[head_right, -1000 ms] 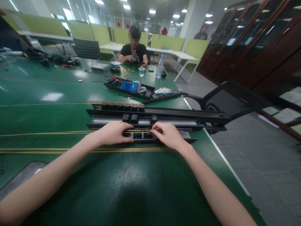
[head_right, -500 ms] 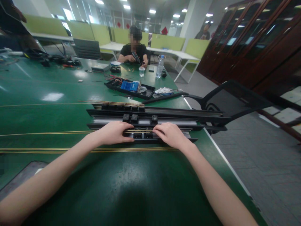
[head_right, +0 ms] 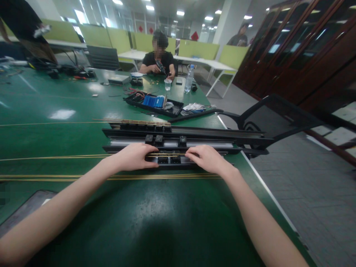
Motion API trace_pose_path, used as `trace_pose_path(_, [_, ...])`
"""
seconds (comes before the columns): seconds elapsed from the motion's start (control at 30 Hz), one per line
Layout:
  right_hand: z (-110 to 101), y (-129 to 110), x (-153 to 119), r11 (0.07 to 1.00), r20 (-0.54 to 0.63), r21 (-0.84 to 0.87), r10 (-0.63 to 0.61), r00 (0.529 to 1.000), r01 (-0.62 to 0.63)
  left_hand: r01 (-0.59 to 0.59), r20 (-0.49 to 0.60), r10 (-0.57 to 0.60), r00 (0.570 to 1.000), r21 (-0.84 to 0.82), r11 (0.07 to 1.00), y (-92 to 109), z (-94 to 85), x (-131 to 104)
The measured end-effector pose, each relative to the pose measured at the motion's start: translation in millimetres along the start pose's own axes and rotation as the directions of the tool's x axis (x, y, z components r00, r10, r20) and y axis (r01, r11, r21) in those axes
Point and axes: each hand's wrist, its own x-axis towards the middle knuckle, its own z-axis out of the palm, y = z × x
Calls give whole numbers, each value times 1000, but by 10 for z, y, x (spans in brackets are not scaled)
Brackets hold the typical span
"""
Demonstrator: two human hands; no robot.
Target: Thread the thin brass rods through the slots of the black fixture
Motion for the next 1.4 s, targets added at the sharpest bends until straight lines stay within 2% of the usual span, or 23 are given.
trace_pose_path(0.3, [-103, 49, -38, 986, 91, 134, 86, 992, -98, 9, 12, -9, 1000, -4, 1000, 7, -12, 1])
trace_pose_path(0.87, [-259, 157, -116, 963, 163, 181, 169, 972, -198, 6, 8, -7, 1000, 16, 1000, 13, -10, 0])
trace_pose_path(1.4, [-286, 312, -163, 962, 165, 167, 188, 968, -216, -2, 0, 2, 1000, 16, 1000, -2, 3, -4])
